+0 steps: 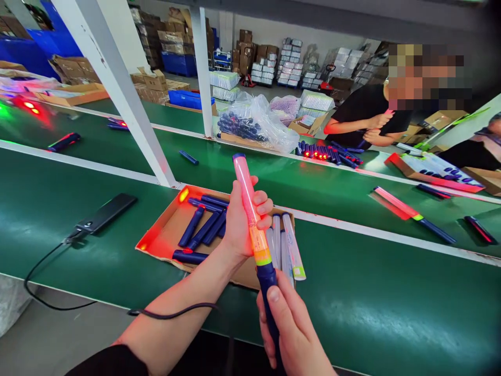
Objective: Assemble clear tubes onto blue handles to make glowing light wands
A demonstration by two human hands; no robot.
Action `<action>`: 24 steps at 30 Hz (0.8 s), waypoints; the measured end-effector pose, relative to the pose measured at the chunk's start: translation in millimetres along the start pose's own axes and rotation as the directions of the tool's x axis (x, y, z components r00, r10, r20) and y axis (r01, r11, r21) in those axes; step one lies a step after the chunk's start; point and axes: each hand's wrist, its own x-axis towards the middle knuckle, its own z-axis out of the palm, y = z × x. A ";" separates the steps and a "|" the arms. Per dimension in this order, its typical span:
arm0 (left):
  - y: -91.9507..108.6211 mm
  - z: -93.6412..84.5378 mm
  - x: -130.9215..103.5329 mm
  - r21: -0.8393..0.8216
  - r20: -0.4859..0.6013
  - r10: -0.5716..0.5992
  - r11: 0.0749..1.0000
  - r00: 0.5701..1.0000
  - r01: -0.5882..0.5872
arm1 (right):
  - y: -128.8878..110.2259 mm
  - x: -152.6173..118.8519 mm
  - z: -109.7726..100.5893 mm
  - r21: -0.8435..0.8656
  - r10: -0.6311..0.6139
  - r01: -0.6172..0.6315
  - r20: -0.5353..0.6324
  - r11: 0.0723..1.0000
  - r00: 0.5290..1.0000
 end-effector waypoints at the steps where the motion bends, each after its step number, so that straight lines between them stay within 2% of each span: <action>1: -1.7 0.7 -0.2 -0.011 -0.002 -0.007 1.000 1.000 0.007 | 0.6 0.1 -1.6 -0.014 -0.014 0.014 0.009 1.000 1.000; 4: -6.9 3.6 -1.6 -0.051 0.014 -0.015 0.999 1.000 0.016 | -0.4 -3.2 -5.8 -0.043 -0.042 0.043 0.035 0.998 0.999; 6: -10.6 7.2 -3.3 -0.044 0.002 -0.024 0.999 1.000 0.024 | -2.1 -8.1 -7.6 -0.081 -0.058 0.057 -0.018 0.995 0.998; 8: -14.2 11.8 -5.3 0.004 -0.045 -0.025 1.000 0.999 0.025 | -4.7 -13.7 -8.8 -0.123 -0.077 0.065 -0.094 0.990 0.993; 10: -17.2 15.9 -6.8 0.066 -0.102 -0.013 0.998 0.995 0.020 | -7.9 -17.9 -9.6 -0.152 -0.086 0.068 -0.119 0.986 0.989; 15: -23.2 21.8 -3.9 0.165 -0.148 0.032 0.986 0.989 -0.007 | -6.3 -17.3 -14.0 -0.184 -0.128 0.115 -0.063 0.976 0.990; 17: -30.1 27.4 -3.9 0.219 -0.145 0.064 0.975 0.987 -0.031 | -2.2 -16.0 -21.9 -0.188 -0.132 0.119 -0.060 0.975 0.989; 19: -44.0 37.4 -9.8 0.274 -0.098 0.103 0.959 0.990 -0.073 | -3.4 -16.7 -40.3 -0.198 -0.184 0.169 -0.058 0.966 0.981; 20: -54.1 43.2 -15.8 0.294 -0.047 0.094 0.953 0.994 -0.076 | -8.0 -18.1 -54.7 -0.205 -0.263 0.243 -0.077 0.948 0.962; 21: -65.9 48.6 -23.5 0.317 0.027 0.065 0.946 0.998 -0.070 | -15.4 -20.3 -72.7 -0.207 -0.378 0.349 -0.121 0.914 0.918; 22: -78.9 53.1 -32.3 0.344 0.109 0.012 0.938 0.994 -0.049 | -25.4 -23.0 -93.7 -0.207 -0.504 0.467 -0.202 0.860 0.840; 24: -105.8 56.6 -49.5 0.424 0.266 -0.101 0.905 0.959 -0.022 | -49.0 -28.7 -140.4 -0.234 -0.665 0.632 -0.399 0.739 0.631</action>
